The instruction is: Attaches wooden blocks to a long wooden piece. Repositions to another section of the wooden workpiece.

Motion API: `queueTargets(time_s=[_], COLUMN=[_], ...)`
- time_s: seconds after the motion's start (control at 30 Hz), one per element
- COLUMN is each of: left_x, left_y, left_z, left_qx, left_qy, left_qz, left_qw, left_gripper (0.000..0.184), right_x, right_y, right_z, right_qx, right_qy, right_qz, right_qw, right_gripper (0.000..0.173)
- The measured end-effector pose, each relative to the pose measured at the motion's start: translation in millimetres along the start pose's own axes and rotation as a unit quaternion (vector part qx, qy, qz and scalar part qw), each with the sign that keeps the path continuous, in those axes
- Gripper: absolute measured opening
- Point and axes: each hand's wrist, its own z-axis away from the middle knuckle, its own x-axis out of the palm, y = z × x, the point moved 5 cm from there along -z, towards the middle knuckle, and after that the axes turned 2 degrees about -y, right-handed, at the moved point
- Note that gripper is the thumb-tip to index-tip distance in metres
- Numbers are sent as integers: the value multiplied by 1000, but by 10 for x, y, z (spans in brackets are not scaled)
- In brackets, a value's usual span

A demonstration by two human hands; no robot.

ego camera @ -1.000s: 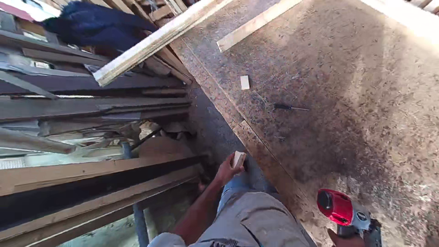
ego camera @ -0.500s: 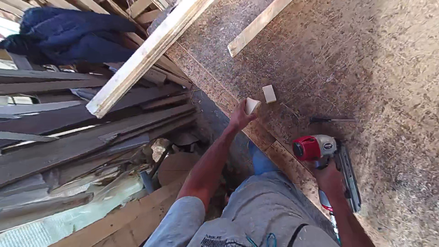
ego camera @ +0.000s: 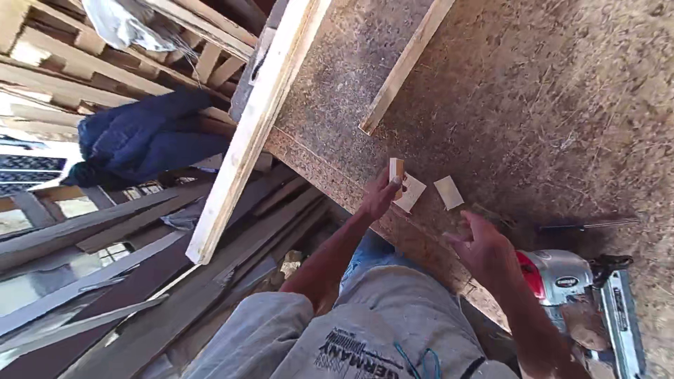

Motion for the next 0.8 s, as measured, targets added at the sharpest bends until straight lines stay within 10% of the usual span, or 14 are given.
queueTargets(time_s=[0.1,0.2,0.43,0.8], left_x=[-20,-377,-1786,-1885], left_y=[66,241,405,-21], left_z=[-175,-521,-1036,-1502], left_qx=[-14,-13,15,94], left_qy=[-49,-74,5,-139], left_qz=[29,-101,-347,-341], left_qw=[998,992,938,925], left_gripper=[63,64,33,60], right_x=[665,1000,1496,1770], right_y=[-550,-913,-1262,-1342], right_z=[-970,-1565,-2649,-2841], right_qx=[-64,-75,100,82], right_qy=[1,63,124,183], right_qz=[-47,-37,-6,11], right_qw=[997,995,987,980], right_gripper=[84,55,46,29])
